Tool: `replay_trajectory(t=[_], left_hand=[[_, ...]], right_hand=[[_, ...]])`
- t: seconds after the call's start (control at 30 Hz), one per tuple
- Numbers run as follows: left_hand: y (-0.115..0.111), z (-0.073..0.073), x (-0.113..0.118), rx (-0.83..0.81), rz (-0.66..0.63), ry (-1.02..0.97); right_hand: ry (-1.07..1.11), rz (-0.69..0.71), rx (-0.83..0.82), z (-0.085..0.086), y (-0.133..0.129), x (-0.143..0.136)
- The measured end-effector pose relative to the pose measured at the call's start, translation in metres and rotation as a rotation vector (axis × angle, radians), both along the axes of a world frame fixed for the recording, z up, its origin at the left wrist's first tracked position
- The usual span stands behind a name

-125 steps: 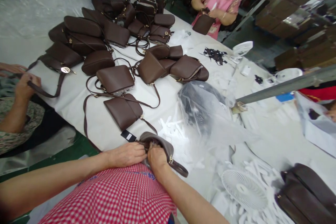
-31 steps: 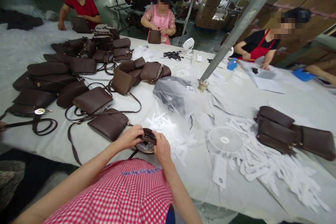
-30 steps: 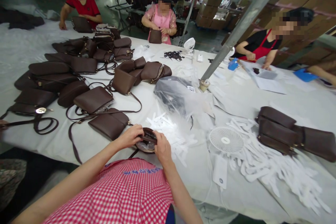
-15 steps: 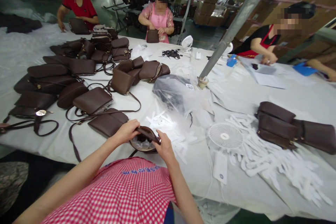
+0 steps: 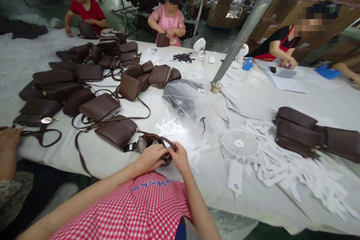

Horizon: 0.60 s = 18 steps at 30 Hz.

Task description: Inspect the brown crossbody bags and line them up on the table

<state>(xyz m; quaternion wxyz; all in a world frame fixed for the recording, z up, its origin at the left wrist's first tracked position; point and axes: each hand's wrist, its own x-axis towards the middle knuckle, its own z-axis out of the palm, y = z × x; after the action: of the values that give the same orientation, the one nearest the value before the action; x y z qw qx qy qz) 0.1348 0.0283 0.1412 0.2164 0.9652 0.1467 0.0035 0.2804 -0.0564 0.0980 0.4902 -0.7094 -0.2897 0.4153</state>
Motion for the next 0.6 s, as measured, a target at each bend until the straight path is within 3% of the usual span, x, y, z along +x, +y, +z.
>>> replay_trajectory(t=[0.23, 0.43, 0.6], left_hand=[[-0.013, -0.017, 0.008, 0.075, -0.013, 0.027], [-0.013, -0.016, -0.007, -0.107, 0.040, -0.056], [-0.015, -0.014, -0.003, -0.046, -0.031, 0.065]], right_hand=[[0.255, -0.149, -0.070, -0.004, -0.008, -0.004], [0.395, -0.188, -0.091, 0.000, -0.014, -0.005], [0.401, -0.216, -0.106, 0.001, -0.010, -0.006]])
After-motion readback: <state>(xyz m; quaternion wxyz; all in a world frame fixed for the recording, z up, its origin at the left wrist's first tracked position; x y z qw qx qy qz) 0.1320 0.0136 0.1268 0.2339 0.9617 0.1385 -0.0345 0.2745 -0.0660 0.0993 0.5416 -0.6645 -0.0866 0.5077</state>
